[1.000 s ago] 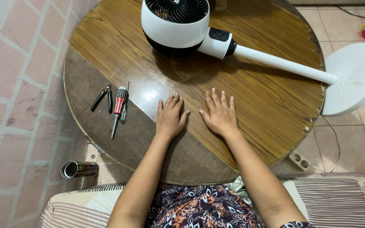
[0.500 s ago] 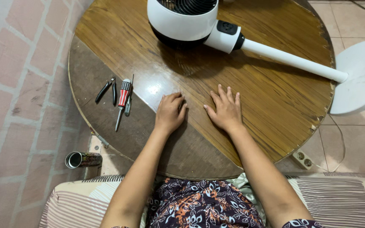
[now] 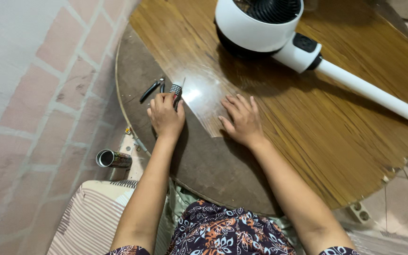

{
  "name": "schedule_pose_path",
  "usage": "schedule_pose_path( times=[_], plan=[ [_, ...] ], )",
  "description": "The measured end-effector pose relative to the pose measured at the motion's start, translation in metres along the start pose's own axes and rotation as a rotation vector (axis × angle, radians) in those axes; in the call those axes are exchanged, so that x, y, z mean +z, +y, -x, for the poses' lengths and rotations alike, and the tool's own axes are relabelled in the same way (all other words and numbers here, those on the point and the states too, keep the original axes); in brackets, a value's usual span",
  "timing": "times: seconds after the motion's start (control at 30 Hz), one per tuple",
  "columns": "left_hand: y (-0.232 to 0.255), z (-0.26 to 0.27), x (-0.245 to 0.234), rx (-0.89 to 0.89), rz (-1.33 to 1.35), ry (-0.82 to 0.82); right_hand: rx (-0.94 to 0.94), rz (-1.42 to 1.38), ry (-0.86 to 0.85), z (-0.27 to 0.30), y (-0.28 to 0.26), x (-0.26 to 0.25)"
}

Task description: The person uses a screwdriver to loosen and remove screws from the neck and base of a white electric fan. They detach the fan head from the stand and place the components on the table.

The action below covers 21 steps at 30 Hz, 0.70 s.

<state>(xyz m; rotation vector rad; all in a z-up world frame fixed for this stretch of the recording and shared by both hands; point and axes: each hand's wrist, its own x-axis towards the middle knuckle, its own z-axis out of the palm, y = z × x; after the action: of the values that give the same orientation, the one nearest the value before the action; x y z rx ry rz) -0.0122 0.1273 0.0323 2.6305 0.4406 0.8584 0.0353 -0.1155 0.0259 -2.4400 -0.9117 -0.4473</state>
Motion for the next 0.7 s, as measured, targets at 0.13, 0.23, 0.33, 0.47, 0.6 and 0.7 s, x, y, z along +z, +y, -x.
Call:
schedule_pose_path(
  times=[0.13, 0.23, 0.33, 0.47, 0.6, 0.7],
  plan=[
    [-0.014, 0.000, 0.001, -0.057, -0.047, -0.004, -0.076, -0.043, -0.023, -0.021, -0.018, 0.015],
    [-0.019, 0.001, 0.004, -0.098, -0.079, -0.040, -0.108, -0.072, -0.042, -0.031, -0.026, 0.024],
    [-0.024, 0.004, 0.008, -0.093, -0.081, -0.063, -0.107, -0.081, -0.048, -0.035, -0.030, 0.030],
    [-0.033, 0.006, 0.014, -0.046, -0.052, -0.055, -0.077, -0.102, -0.064, -0.033, -0.029, 0.030],
    [-0.036, 0.001, 0.016, -0.019, -0.057, -0.071, -0.034, -0.107, -0.069, -0.030, -0.023, 0.024],
    [-0.030, 0.002, 0.009, 0.044, -0.052, -0.042, -0.046, -0.064, -0.052, -0.029, -0.015, 0.019]
  ],
)
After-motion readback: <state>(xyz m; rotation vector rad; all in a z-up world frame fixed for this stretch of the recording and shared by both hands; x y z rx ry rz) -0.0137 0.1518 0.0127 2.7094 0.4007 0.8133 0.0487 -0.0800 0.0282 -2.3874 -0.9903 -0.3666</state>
